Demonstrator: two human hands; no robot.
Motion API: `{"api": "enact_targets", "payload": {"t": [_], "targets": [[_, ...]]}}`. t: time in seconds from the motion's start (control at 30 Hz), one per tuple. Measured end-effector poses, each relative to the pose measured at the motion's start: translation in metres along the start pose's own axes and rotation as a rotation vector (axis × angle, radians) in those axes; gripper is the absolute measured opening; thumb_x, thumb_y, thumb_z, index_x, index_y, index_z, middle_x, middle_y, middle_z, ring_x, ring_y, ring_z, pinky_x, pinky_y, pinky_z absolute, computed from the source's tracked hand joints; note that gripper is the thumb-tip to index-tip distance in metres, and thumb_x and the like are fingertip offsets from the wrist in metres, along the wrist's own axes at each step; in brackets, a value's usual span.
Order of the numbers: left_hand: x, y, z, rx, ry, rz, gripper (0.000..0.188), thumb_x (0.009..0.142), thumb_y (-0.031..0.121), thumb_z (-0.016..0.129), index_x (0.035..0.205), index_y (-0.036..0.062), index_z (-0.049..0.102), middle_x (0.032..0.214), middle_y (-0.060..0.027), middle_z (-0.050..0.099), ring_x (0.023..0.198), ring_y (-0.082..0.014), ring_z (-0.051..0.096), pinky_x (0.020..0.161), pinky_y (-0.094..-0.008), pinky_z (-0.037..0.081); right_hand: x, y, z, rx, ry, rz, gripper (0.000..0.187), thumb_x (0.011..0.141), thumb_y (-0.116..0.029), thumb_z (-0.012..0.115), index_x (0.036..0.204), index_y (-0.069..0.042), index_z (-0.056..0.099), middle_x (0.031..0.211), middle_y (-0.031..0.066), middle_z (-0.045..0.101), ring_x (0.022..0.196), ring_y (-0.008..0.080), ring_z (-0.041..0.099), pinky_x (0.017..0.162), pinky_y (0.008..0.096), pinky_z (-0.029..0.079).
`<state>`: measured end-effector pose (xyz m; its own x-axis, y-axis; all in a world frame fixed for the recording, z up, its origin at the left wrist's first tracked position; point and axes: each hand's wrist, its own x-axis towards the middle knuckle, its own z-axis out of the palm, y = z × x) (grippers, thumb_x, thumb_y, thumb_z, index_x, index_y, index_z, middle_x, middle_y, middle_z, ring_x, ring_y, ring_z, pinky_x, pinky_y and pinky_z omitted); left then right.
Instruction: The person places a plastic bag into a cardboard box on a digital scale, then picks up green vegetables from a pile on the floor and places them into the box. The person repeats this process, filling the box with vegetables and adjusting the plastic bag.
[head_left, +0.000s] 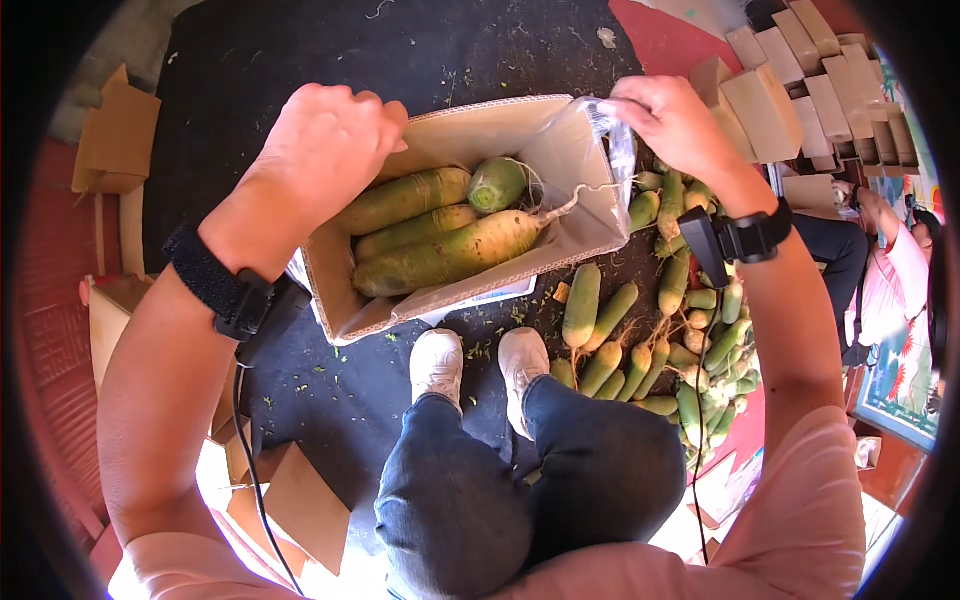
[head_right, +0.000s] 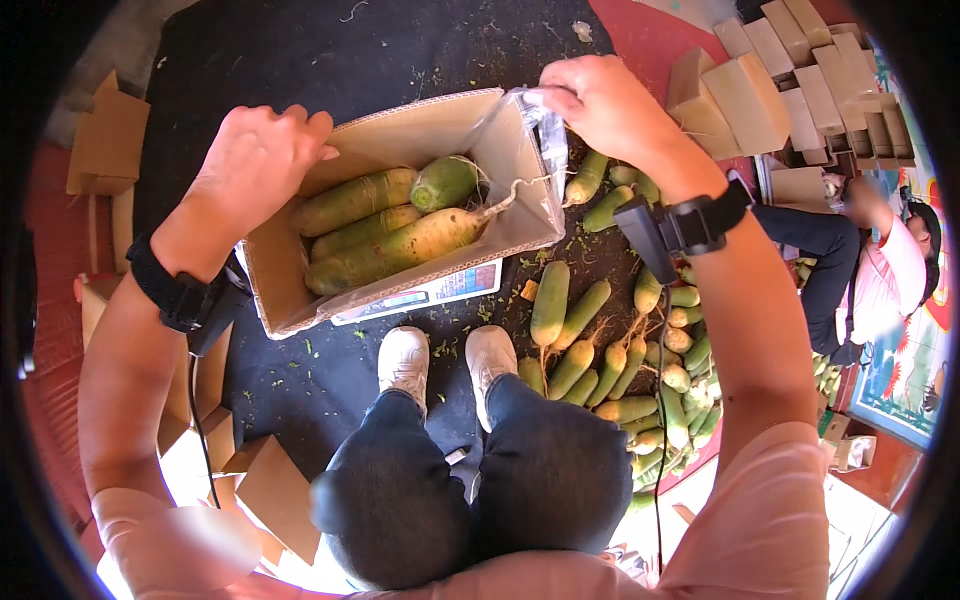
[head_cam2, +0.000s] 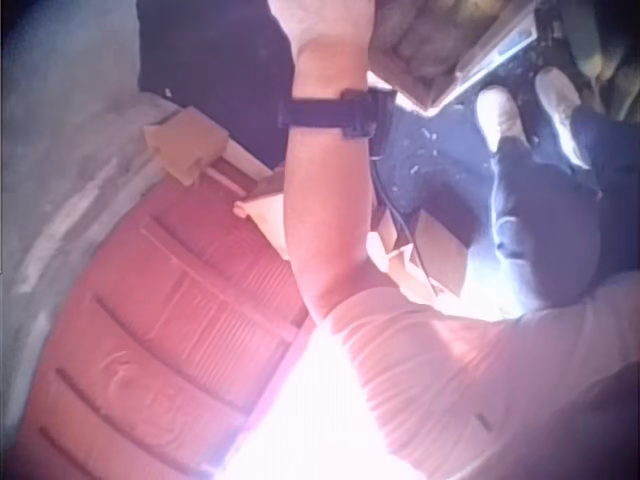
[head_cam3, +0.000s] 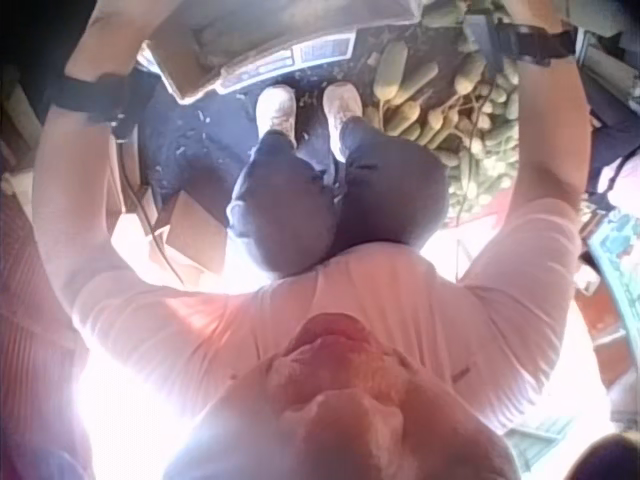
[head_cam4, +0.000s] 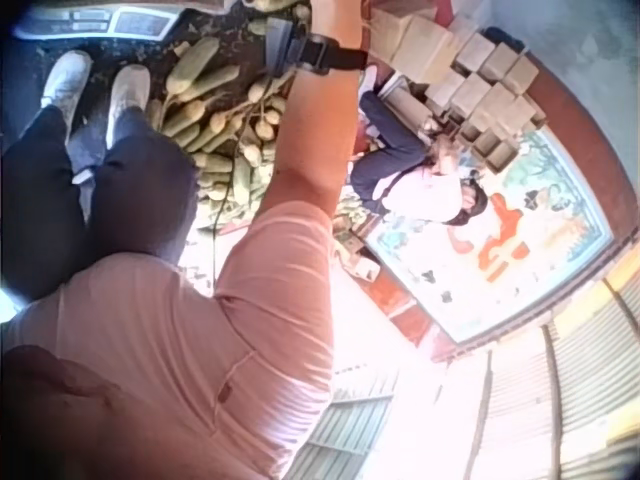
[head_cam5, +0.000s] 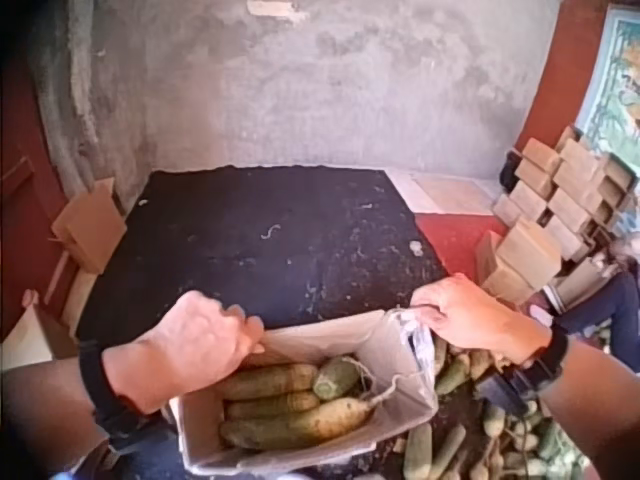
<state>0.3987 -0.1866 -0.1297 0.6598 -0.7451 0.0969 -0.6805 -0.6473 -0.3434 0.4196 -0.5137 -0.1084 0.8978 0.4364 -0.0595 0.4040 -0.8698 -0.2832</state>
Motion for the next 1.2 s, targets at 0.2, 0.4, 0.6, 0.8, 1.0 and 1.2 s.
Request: {"api": "enact_targets", "payload": {"t": [0.2,0.4,0.6,0.8,1.0,1.2], "targets": [[-0.01,-0.004,0.0,-0.201,-0.008,-0.117,0.019,0.088,0.025,0.058,0.081,0.0072,0.058,0.073,-0.0094,0.062,0.065,-0.0293,0.063,0.058,-0.037,0.051,-0.001,-0.066,0.013,-0.099,0.147,-0.532,0.015,0.081,-0.012,0.057,0.094,-0.005,0.062,0.088,0.0105,0.063,0.084,0.03,0.062,0.075,0.0415,0.051],[-0.024,-0.012,0.019,-0.715,0.089,-0.292,0.02,0.089,0.02,0.057,0.096,0.0031,0.065,0.088,-0.0171,0.065,0.078,-0.0358,0.063,0.07,-0.0388,0.051,0.05,-0.091,0.06,-0.201,-0.743,-0.344,0.041,0.08,-0.002,0.051,0.12,-0.008,0.057,0.108,0.0095,0.06,0.097,0.0272,0.062,0.083,0.0374,0.05],[-0.026,-0.003,0.021,-0.814,0.132,-0.341,0.018,0.089,0.017,0.058,0.096,0.002,0.065,0.084,-0.0199,0.064,0.08,-0.037,0.062,0.071,-0.0391,0.051,0.063,-0.079,0.084,-0.244,-0.698,-0.448,0.036,0.082,-0.001,0.053,0.117,-0.003,0.056,0.105,0.0134,0.062,0.095,0.0306,0.062,0.084,0.0381,0.049],[-0.03,-0.001,0.025,-0.78,0.187,-0.334,0.018,0.088,0.017,0.058,0.096,0.0023,0.066,0.085,-0.0203,0.064,0.08,-0.037,0.062,0.071,-0.0392,0.051,0.06,-0.082,0.086,-0.214,-0.626,-0.336,0.033,0.079,-0.004,0.059,0.112,-0.001,0.057,0.103,0.0159,0.062,0.099,0.0309,0.06,0.084,0.0392,0.048],[-0.027,0.003,0.027,-0.765,0.195,-0.334,0.017,0.087,0.016,0.059,0.095,0.0026,0.065,0.084,-0.0198,0.064,0.08,-0.0369,0.062,0.07,-0.0395,0.051,0.058,-0.095,0.088,-0.263,-0.619,-0.286,0.019,0.084,-0.007,0.055,0.101,0.0,0.059,0.096,0.0135,0.066,0.09,0.0297,0.064,0.08,0.0385,0.051],[-0.033,0.001,0.031,-0.739,0.179,-0.358,0.016,0.087,0.016,0.058,0.095,0.0038,0.065,0.083,-0.0187,0.064,0.078,-0.0365,0.062,0.07,-0.0404,0.051,0.037,-0.151,0.051,-0.553,-0.825,-0.471,0.02,0.086,-0.018,0.055,0.094,-0.003,0.065,0.085,0.0123,0.069,0.083,0.0277,0.067,0.073,0.038,0.054]]}}
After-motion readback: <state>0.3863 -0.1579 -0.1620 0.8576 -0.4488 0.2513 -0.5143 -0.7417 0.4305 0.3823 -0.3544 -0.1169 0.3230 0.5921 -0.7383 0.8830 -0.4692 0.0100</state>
